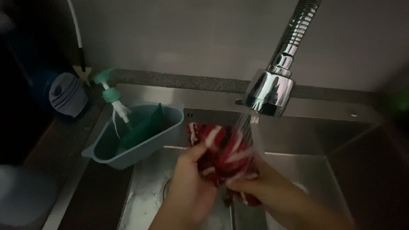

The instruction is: Washing a cloth in a sink and then using it to wipe down a dining table.

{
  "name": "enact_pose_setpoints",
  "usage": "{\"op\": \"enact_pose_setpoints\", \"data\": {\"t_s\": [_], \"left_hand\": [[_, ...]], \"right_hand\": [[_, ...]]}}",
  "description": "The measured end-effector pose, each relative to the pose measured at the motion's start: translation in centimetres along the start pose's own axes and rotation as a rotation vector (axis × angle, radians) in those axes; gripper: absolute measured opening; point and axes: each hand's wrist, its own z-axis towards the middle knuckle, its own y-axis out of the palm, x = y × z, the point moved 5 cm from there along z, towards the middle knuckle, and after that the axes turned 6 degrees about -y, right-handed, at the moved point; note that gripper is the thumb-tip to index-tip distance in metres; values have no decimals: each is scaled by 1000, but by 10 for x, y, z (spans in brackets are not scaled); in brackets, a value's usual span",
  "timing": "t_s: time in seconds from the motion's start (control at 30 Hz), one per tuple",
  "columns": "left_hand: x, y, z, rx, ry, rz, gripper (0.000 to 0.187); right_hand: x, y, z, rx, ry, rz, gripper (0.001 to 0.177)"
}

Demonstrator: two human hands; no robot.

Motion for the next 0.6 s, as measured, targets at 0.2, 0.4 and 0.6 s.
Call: {"op": "enact_pose_setpoints", "data": {"t_s": [0.2,0.4,0.6], "left_hand": [[-13,-21,30,67,-103,54,52],[-17,-17,32,-53,-167,122,64],[-32,-24,23,26,-302,-76,70]], "right_hand": [[-18,-9,-9,111,-293,123,117],[-67,17,-35,-129,-605,-111,95],[-45,34,-10,-12,-443,-356,73]]}}
